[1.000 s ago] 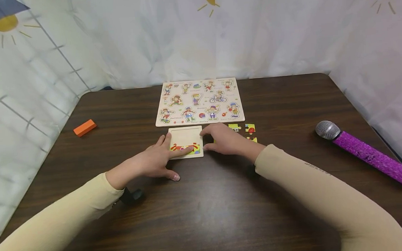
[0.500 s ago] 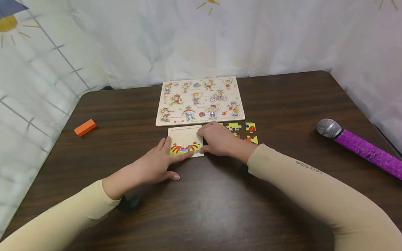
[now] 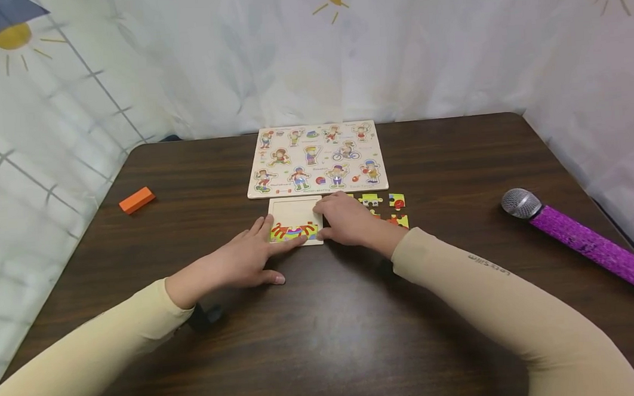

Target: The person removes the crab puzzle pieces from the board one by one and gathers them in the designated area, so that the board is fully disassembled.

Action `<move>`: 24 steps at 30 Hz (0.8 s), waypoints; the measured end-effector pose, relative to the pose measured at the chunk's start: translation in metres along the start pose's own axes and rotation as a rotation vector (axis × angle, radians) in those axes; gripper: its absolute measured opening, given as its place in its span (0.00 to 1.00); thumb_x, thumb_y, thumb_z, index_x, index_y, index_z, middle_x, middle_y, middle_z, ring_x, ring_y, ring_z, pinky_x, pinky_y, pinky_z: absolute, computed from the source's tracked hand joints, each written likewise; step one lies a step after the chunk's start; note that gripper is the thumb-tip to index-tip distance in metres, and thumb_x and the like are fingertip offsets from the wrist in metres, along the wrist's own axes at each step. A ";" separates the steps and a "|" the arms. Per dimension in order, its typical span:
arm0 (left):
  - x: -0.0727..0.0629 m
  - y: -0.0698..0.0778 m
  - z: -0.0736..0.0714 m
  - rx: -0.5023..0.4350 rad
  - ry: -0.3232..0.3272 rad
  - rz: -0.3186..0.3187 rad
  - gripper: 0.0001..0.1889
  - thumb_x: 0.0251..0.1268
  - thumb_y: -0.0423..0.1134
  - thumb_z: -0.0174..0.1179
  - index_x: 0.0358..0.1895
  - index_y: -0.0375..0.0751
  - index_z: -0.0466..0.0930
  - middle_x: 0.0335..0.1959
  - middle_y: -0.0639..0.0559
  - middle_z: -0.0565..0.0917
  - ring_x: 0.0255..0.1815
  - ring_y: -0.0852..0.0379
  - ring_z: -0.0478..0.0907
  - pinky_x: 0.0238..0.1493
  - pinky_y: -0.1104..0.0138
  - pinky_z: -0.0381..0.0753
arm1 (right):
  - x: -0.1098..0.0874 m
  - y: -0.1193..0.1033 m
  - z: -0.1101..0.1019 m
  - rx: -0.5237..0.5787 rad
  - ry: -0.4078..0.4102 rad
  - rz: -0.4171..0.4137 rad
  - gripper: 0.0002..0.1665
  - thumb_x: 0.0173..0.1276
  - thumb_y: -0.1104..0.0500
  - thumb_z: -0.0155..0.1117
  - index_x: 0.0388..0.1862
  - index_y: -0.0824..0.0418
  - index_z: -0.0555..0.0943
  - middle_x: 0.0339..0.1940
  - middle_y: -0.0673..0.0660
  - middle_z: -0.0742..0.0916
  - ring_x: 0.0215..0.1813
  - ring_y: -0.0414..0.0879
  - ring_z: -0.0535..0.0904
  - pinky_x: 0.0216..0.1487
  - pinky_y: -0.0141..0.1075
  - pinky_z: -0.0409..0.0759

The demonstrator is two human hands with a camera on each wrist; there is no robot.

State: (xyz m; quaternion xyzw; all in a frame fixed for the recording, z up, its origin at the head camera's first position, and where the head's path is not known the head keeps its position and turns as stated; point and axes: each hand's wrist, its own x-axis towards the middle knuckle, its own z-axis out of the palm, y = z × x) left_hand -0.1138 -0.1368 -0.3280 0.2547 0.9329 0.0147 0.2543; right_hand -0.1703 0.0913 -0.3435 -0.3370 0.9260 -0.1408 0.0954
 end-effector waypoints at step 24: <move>0.003 0.000 -0.001 0.003 -0.018 -0.019 0.43 0.66 0.60 0.66 0.81 0.67 0.55 0.82 0.25 0.41 0.83 0.26 0.42 0.75 0.37 0.59 | 0.048 -0.030 0.007 0.059 -0.034 -0.215 0.12 0.73 0.63 0.66 0.51 0.63 0.88 0.48 0.57 0.91 0.55 0.52 0.82 0.67 0.48 0.74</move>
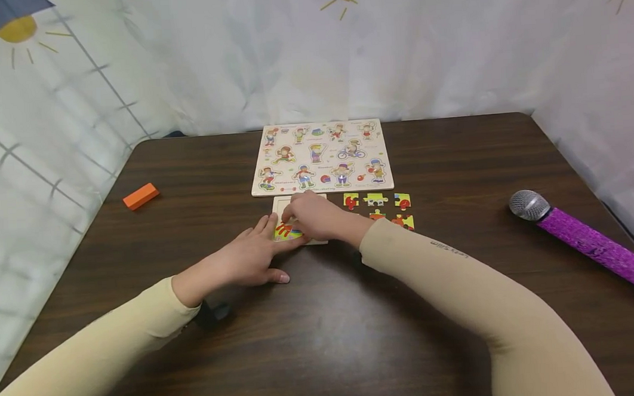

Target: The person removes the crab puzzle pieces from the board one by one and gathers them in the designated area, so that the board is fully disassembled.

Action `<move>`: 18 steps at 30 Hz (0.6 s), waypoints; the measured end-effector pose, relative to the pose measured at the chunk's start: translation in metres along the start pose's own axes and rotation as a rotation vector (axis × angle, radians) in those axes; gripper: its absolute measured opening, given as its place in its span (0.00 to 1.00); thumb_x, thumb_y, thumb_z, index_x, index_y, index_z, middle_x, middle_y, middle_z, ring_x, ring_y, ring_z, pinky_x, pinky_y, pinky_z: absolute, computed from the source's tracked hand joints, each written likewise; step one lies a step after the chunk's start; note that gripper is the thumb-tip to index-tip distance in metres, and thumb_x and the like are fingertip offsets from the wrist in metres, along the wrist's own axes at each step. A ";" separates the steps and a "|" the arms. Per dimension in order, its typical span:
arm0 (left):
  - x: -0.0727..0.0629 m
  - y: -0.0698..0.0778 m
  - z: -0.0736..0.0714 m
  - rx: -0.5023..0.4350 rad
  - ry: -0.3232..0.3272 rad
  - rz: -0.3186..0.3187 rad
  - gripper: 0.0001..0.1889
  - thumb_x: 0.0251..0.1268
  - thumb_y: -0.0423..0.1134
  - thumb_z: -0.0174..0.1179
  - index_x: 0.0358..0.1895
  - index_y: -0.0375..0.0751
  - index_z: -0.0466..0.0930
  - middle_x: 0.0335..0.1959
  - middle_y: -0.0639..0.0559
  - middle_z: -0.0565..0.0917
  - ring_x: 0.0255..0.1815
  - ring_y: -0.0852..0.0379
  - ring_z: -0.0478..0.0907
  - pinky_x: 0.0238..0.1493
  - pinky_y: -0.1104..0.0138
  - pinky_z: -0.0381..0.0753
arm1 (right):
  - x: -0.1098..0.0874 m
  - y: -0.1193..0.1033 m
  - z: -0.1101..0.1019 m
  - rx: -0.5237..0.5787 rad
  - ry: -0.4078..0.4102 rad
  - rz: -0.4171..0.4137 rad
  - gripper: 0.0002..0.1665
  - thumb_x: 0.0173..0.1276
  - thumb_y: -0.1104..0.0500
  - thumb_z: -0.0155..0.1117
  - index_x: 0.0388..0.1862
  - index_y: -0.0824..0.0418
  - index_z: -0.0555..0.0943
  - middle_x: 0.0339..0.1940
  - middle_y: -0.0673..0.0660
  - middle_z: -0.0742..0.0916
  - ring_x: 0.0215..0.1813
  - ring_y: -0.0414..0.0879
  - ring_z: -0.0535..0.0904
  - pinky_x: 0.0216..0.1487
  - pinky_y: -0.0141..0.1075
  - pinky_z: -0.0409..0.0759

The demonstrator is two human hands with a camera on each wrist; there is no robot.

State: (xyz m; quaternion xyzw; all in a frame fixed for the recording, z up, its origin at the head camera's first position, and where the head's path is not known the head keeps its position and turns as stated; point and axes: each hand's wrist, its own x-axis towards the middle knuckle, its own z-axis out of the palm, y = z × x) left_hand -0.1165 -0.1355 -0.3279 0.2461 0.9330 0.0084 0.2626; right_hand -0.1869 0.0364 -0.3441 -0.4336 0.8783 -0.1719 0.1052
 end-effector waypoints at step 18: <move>-0.001 0.000 0.001 0.006 0.021 0.025 0.43 0.65 0.60 0.67 0.81 0.65 0.57 0.82 0.24 0.42 0.83 0.26 0.43 0.74 0.36 0.60 | 0.011 -0.002 -0.003 0.252 -0.058 0.214 0.10 0.74 0.60 0.65 0.50 0.64 0.85 0.44 0.56 0.90 0.42 0.45 0.81 0.51 0.38 0.80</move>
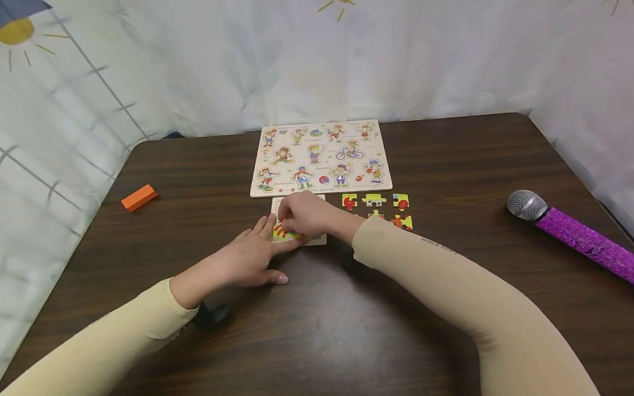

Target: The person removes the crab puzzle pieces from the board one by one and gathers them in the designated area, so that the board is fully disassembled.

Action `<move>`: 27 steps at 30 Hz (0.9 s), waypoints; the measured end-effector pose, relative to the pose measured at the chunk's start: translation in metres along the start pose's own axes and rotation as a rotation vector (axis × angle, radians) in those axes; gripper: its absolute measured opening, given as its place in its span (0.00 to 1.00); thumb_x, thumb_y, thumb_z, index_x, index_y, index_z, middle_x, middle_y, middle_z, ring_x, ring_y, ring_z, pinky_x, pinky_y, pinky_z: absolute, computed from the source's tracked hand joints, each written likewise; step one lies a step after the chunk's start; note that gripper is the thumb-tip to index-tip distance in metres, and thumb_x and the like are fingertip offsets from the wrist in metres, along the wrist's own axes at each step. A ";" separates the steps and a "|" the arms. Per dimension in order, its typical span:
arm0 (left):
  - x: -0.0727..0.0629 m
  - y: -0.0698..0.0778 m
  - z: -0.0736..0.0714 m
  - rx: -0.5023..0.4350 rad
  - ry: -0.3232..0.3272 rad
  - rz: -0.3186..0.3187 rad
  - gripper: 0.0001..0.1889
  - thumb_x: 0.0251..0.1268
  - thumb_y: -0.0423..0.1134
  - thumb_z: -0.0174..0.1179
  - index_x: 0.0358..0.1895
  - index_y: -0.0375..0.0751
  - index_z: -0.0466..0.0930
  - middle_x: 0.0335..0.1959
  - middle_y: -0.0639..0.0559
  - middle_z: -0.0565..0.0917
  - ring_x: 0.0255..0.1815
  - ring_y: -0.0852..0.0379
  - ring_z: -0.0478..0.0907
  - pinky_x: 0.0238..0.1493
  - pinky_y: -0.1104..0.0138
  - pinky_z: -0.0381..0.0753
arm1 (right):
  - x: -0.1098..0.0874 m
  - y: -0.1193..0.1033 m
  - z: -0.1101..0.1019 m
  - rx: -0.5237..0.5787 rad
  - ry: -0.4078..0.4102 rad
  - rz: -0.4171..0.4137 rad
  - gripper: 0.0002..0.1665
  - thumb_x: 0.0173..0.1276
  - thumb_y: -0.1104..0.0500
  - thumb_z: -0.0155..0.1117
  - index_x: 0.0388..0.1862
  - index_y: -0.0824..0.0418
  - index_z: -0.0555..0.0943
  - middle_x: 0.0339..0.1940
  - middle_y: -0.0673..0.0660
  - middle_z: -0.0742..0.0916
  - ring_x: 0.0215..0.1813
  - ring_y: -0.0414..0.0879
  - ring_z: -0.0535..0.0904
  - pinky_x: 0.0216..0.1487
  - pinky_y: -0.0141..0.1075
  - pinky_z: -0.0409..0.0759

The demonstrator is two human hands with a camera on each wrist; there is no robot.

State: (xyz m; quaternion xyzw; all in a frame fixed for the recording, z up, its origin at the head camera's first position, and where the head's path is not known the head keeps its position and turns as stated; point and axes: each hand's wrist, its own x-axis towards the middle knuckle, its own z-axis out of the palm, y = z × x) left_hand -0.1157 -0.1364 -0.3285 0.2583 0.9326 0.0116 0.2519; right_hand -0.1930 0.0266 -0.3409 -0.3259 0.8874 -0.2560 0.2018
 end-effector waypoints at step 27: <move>-0.003 -0.002 0.001 -0.044 0.020 0.014 0.44 0.65 0.60 0.66 0.81 0.68 0.54 0.82 0.25 0.42 0.83 0.27 0.41 0.72 0.33 0.61 | 0.000 0.002 -0.003 0.208 -0.017 0.023 0.10 0.68 0.65 0.69 0.47 0.64 0.82 0.36 0.55 0.90 0.36 0.42 0.83 0.40 0.32 0.79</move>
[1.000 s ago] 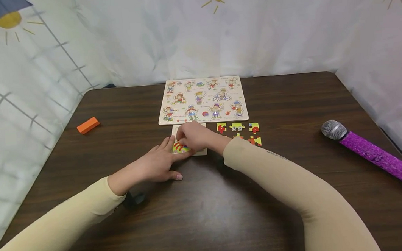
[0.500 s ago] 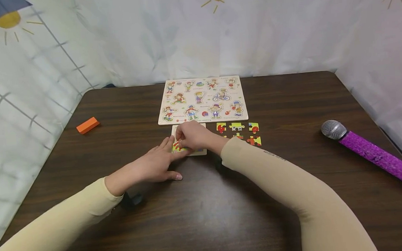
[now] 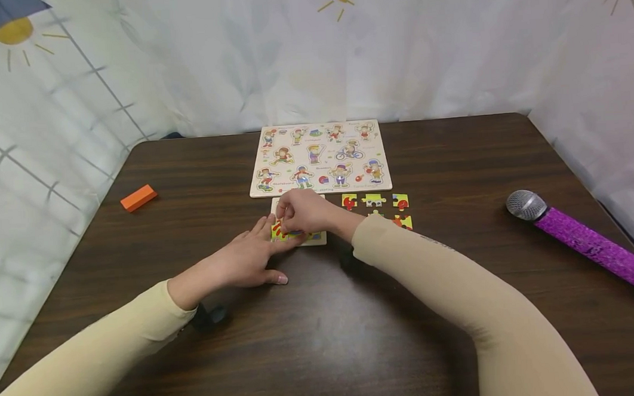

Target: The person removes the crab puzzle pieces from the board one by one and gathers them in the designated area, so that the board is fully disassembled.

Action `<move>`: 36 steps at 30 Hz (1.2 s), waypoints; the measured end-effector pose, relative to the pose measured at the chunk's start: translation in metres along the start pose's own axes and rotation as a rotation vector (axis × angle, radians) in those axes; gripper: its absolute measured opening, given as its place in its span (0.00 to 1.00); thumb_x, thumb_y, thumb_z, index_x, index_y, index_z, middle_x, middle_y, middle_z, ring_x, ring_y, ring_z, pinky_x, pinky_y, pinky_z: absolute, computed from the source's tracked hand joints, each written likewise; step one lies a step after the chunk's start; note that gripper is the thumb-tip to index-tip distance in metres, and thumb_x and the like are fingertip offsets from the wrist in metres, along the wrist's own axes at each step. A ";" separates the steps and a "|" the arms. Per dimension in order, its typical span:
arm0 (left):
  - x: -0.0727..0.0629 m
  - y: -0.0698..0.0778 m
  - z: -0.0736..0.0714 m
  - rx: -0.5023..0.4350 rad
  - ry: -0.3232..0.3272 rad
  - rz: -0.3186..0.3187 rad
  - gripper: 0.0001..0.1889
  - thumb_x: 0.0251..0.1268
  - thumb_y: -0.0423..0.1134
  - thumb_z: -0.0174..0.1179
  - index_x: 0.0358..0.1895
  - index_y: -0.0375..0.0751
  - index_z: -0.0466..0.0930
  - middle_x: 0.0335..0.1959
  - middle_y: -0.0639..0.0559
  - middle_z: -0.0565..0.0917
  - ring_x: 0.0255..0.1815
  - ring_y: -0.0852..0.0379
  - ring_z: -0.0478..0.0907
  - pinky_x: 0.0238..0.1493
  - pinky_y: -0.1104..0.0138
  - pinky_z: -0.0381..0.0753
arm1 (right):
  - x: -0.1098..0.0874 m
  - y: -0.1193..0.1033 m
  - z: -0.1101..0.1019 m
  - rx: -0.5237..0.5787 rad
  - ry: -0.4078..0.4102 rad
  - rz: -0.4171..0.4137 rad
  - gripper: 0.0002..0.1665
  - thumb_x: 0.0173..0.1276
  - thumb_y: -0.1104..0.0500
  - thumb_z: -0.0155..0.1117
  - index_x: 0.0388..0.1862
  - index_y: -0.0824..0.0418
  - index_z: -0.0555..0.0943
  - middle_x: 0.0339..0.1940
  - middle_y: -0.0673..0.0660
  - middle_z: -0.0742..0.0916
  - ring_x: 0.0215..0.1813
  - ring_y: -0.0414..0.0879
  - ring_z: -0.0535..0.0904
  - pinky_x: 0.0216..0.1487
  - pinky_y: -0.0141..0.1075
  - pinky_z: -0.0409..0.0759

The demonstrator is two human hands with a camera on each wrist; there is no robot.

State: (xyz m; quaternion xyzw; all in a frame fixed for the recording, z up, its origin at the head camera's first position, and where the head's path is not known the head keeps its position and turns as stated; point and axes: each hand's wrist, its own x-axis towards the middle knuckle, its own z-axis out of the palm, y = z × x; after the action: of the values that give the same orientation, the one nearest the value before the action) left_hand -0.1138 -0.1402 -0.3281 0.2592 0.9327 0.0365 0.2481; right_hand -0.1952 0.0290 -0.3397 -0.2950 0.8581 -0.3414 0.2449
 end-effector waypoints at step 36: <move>0.000 0.002 0.001 -0.027 0.009 -0.039 0.43 0.65 0.58 0.68 0.81 0.68 0.55 0.82 0.23 0.42 0.84 0.28 0.43 0.75 0.37 0.60 | -0.106 0.062 -0.027 -0.146 0.160 0.139 0.05 0.65 0.59 0.74 0.36 0.59 0.87 0.30 0.50 0.90 0.31 0.39 0.79 0.35 0.34 0.76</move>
State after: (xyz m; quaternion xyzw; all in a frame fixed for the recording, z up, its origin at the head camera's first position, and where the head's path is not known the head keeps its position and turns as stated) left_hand -0.1123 -0.1384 -0.3286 0.2373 0.9382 0.0452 0.2479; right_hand -0.1579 0.1490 -0.3445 -0.2239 0.9158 -0.2828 0.1765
